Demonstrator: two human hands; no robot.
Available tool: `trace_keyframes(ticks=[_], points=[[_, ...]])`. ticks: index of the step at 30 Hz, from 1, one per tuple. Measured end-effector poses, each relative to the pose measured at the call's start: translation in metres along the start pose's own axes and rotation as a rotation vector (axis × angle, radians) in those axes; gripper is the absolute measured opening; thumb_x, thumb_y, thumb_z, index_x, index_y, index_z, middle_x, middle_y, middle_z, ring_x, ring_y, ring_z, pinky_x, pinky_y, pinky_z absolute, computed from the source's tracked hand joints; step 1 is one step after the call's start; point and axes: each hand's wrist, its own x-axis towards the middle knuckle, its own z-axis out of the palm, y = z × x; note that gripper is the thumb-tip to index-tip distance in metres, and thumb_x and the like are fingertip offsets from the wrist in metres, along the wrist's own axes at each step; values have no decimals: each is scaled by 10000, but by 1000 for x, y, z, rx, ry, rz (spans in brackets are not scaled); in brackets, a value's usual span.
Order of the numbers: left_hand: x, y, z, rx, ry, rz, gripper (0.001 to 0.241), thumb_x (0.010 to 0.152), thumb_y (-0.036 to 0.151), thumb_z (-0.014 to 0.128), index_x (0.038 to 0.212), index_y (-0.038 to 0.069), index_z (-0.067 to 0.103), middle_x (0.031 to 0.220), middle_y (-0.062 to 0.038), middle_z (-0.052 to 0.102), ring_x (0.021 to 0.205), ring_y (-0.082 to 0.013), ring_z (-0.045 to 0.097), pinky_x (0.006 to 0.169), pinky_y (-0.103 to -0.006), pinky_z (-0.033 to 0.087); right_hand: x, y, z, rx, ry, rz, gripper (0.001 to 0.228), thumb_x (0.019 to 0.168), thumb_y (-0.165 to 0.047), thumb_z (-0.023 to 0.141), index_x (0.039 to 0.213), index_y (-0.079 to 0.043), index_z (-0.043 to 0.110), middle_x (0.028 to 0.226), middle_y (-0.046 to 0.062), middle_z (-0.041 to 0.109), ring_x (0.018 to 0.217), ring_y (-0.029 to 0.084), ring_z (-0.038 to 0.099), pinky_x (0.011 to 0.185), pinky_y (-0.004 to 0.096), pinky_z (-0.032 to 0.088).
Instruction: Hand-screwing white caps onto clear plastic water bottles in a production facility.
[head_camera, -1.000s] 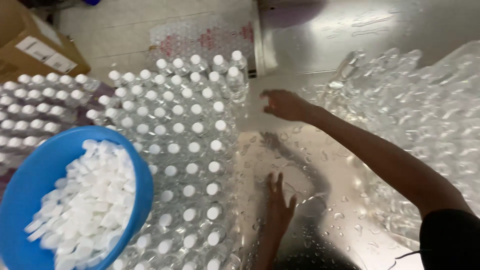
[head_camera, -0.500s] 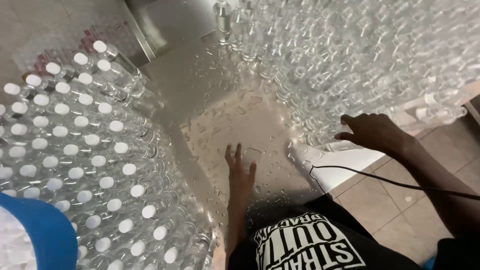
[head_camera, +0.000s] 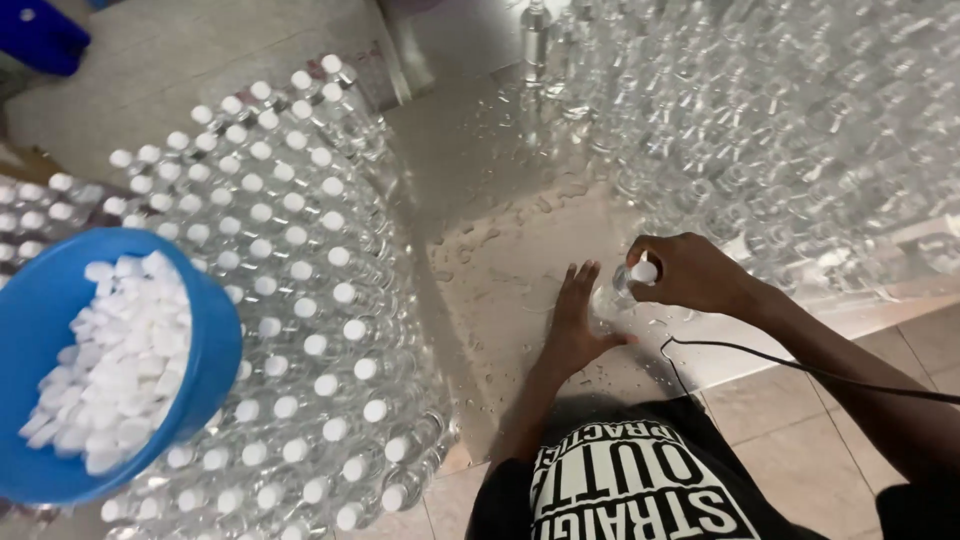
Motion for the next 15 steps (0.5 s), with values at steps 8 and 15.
trace_keyframes(ticks=[8,15], points=[[-11,26,-87,-169,-59,-432,1021,697,459,875,1562,97,473,1088,-116,762,930,-233,777,827,-368,637,24,-29,-8,77,-122,-285,484,918,-458,625,1259,-120,565,921,116,758,729,256,767,668,400,600],[-26,27,-103,-264,-262,-537,948,709,388,894,1510,74,495,1035,-128,768,897,-212,776,801,-354,625,38,-16,1,-277,-279,-518,425,990,-483,493,1197,-113,513,932,106,727,721,303,716,661,472,573]])
